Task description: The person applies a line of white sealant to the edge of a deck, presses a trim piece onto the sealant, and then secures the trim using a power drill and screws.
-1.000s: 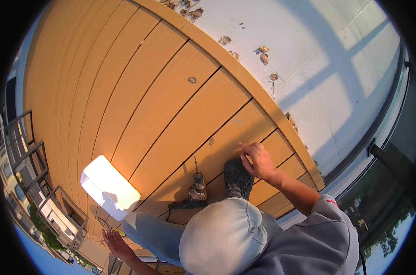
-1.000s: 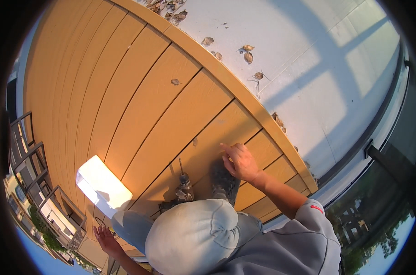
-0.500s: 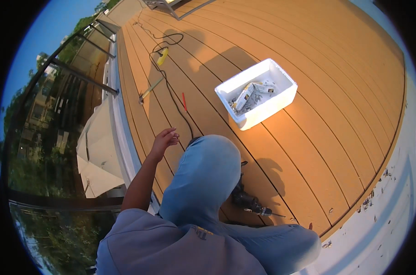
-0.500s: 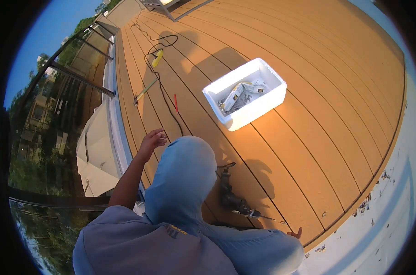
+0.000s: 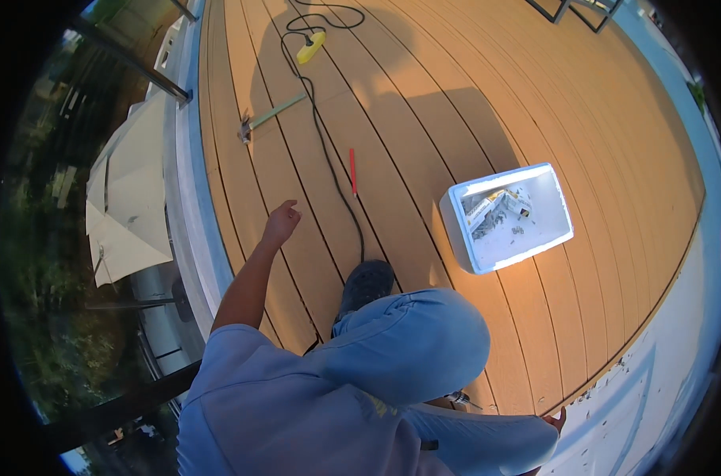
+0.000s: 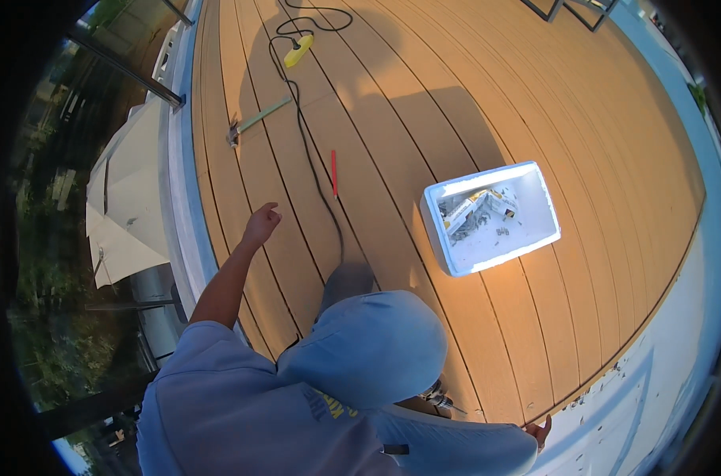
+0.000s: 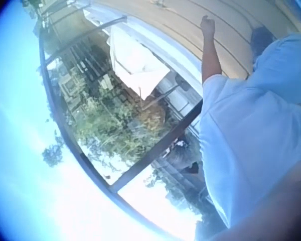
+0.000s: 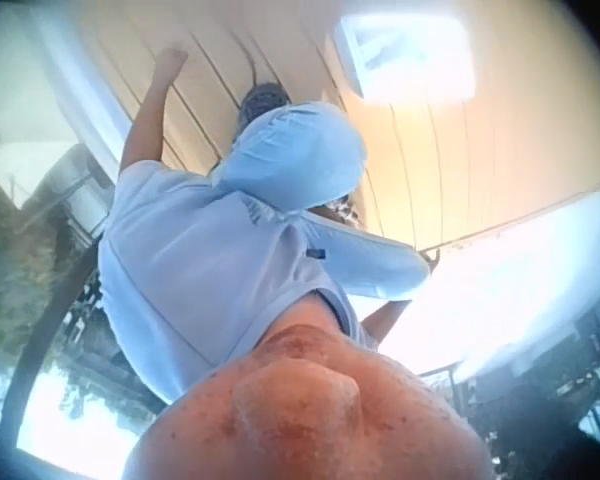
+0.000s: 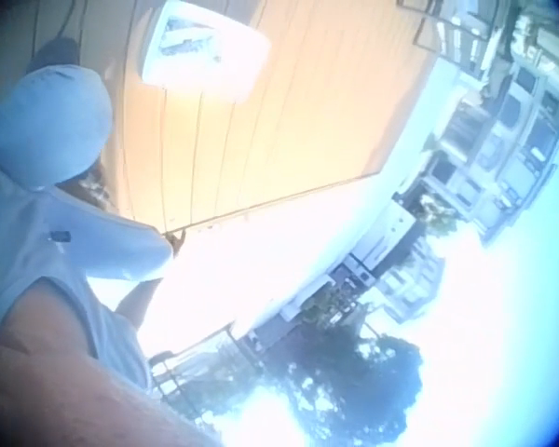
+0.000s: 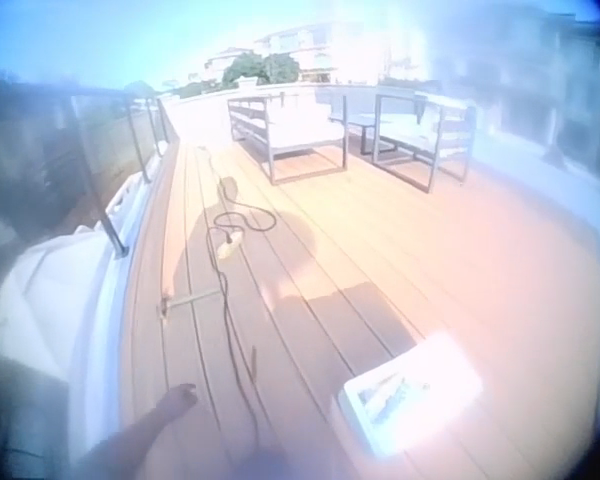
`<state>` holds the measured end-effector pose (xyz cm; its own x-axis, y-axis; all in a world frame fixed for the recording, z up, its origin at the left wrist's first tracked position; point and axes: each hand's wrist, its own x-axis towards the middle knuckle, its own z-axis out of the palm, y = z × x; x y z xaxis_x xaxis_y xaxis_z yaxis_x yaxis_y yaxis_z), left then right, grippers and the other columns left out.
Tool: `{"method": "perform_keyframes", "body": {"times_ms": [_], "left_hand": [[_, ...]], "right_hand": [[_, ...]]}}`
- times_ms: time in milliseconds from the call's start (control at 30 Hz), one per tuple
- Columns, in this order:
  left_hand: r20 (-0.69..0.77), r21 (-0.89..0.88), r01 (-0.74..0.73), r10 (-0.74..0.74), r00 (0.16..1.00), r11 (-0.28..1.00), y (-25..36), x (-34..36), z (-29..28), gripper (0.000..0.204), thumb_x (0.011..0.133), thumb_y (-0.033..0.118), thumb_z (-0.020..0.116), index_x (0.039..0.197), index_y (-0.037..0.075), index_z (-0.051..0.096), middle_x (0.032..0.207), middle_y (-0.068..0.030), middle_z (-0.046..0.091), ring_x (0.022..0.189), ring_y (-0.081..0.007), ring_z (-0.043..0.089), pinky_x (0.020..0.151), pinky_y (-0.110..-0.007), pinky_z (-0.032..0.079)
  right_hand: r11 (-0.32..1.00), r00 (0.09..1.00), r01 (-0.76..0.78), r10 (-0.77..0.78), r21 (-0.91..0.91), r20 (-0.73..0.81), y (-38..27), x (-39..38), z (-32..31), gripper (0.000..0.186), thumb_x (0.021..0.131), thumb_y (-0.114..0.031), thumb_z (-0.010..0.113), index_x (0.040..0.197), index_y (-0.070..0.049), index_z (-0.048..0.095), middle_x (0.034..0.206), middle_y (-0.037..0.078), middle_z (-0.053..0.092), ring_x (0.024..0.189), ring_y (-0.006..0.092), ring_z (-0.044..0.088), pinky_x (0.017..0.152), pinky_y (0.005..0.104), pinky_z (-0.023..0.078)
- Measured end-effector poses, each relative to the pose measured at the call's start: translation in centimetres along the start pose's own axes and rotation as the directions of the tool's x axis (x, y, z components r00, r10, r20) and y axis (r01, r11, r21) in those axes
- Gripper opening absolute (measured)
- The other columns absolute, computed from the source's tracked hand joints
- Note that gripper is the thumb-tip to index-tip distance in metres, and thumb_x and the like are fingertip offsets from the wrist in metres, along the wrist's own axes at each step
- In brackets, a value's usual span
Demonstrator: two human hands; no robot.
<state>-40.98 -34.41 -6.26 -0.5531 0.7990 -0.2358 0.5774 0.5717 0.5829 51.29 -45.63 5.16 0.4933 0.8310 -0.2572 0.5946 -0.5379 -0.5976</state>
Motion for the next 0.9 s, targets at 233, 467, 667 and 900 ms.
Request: {"method": "perform_keyframes", "body": {"times_ms": [233, 467, 667, 900], "left_hand": [[-0.024, 0.307, 0.006, 0.001, 1.000, 0.952, -3.4, 12.6, -5.5, 0.053, 0.098, 0.021, 0.064, 0.147, 0.007, 0.050, 0.104, -0.0166, 0.074, 0.099, -0.0335, 0.071, 0.085, -0.047, 0.057], [-0.160, 0.516, 0.048, 0.041, 0.986, 0.855, -5.6, 23.5, -8.2, 0.059, 0.097, 0.016, 0.060, 0.152, 0.007, 0.041, 0.113, -0.0200, 0.070, 0.104, -0.0387, 0.068, 0.085, -0.049, 0.058], [-0.233, 0.672, -0.062, 0.290, 0.928, 0.738, -15.8, 33.4, -14.0, 0.070, 0.092, -0.003, 0.050, 0.159, 0.004, 0.030, 0.157, -0.0251, 0.041, 0.140, -0.0453, 0.045, 0.107, -0.051, 0.050], [-0.088, 0.749, -0.056, 0.183, 0.979, 0.661, -16.6, 39.2, -12.6, 0.069, 0.094, 0.003, 0.049, 0.159, 0.004, 0.028, 0.153, -0.0244, 0.047, 0.129, -0.0438, 0.056, 0.102, -0.054, 0.053]], "right_hand": [[0.741, 0.955, 0.282, -0.160, -0.609, 0.249, -13.0, 3.1, -2.5, 0.055, 0.098, -0.009, 0.062, 0.151, -0.010, 0.048, 0.082, 0.011, 0.067, 0.070, 0.0244, 0.065, 0.066, 0.0388, 0.055], [0.844, 0.978, 0.087, 0.028, -0.529, 0.206, -14.4, 5.1, -4.0, 0.050, 0.096, -0.010, 0.061, 0.146, -0.007, 0.052, 0.079, 0.009, 0.067, 0.066, 0.0207, 0.063, 0.066, 0.0379, 0.054], [0.931, 0.947, 0.256, -0.188, -0.260, 0.259, -35.8, 3.7, 13.3, 0.036, 0.101, -0.011, 0.061, 0.136, -0.002, 0.061, 0.086, 0.005, 0.067, 0.076, 0.0117, 0.061, 0.072, 0.0287, 0.050], [0.559, 0.648, 0.746, -0.484, -0.362, 0.588, -42.0, 2.5, 26.4, 0.043, 0.087, -0.017, 0.073, 0.129, -0.009, 0.067, 0.120, 0.011, 0.062, 0.113, 0.0291, 0.057, 0.101, 0.0432, 0.047]]}}
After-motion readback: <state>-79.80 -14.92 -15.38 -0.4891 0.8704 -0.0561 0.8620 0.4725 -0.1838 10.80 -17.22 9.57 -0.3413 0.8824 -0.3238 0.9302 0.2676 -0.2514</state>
